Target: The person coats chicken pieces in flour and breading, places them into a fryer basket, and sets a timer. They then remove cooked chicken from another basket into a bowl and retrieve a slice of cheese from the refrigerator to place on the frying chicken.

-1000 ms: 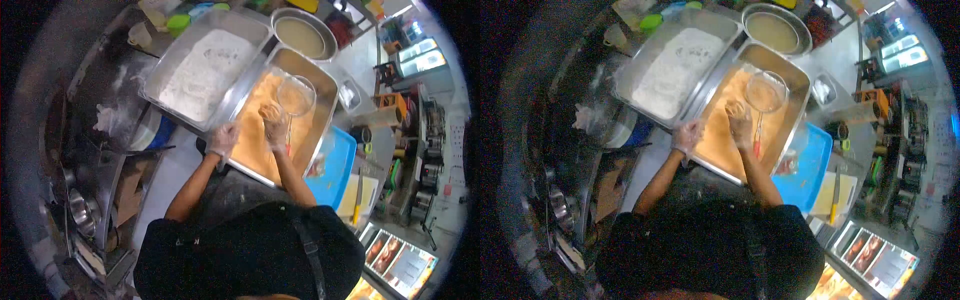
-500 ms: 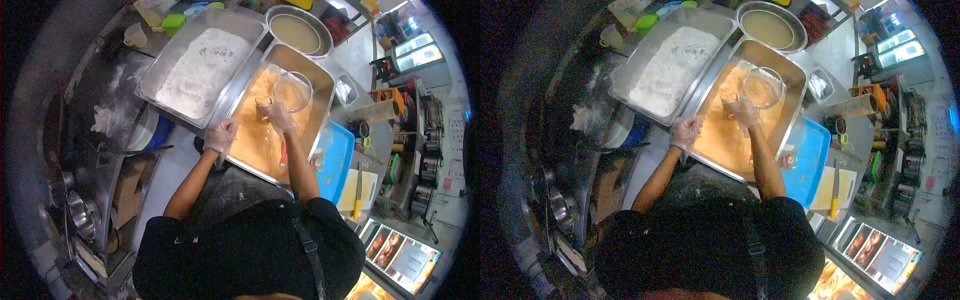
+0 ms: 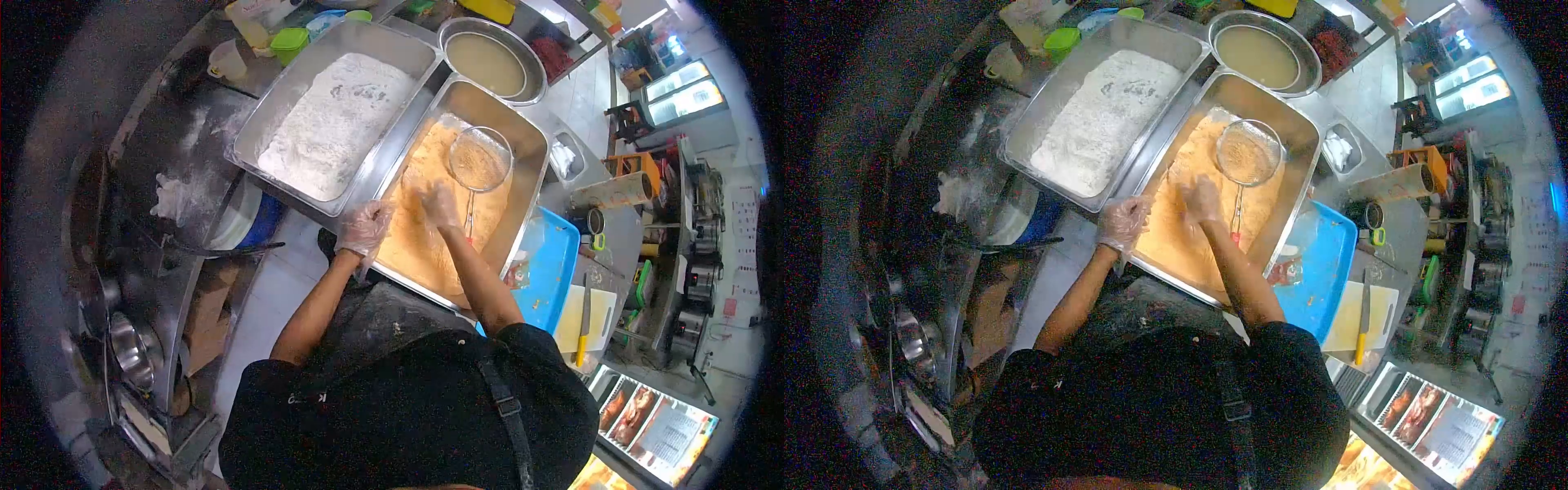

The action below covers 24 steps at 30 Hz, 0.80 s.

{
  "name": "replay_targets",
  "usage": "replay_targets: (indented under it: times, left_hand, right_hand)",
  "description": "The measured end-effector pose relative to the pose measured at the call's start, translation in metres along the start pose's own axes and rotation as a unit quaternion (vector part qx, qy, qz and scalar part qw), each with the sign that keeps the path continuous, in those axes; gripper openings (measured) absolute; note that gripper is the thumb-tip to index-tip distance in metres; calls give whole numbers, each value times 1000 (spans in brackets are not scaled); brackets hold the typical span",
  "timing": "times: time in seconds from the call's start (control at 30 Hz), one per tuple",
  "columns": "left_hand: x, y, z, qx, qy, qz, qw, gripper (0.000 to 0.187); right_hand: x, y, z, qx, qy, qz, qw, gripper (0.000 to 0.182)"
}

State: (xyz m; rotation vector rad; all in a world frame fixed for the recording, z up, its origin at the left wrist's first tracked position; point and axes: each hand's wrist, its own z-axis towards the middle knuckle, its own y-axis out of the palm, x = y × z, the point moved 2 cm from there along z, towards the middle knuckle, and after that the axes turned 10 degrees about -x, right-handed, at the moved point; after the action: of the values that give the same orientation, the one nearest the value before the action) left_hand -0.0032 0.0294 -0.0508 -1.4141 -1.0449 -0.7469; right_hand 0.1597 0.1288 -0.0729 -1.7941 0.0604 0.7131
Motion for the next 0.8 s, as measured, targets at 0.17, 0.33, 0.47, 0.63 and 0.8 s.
replay_targets:
  times: [0.17, 0.33, 0.47, 0.63, 0.8]
  left_hand:
    - [11, 1, -2, -49, -47, -112, 991, 25]
    - [-21, 9, 2, -15, 17, -77, 997, 25]
    - [9, -4, -1, -10, 3, -22, 1000, 29]
    - [-7, 0, 7, -70, -27, -59, 995, 19]
    - [-5, 3, -1, -78, -46, -85, 992, 17]
  right_hand:
    - [41, 65, 22, 33, 66, 70, 995, 25]
    - [-29, -61, -7, 93, -6, -132, 987, 16]
    - [-20, -79, -30, 148, -85, -96, 981, 15]
    - [10, -42, -55, -30, 28, -36, 999, 14]
    - [7, -39, -56, 160, -135, -2, 978, 9]
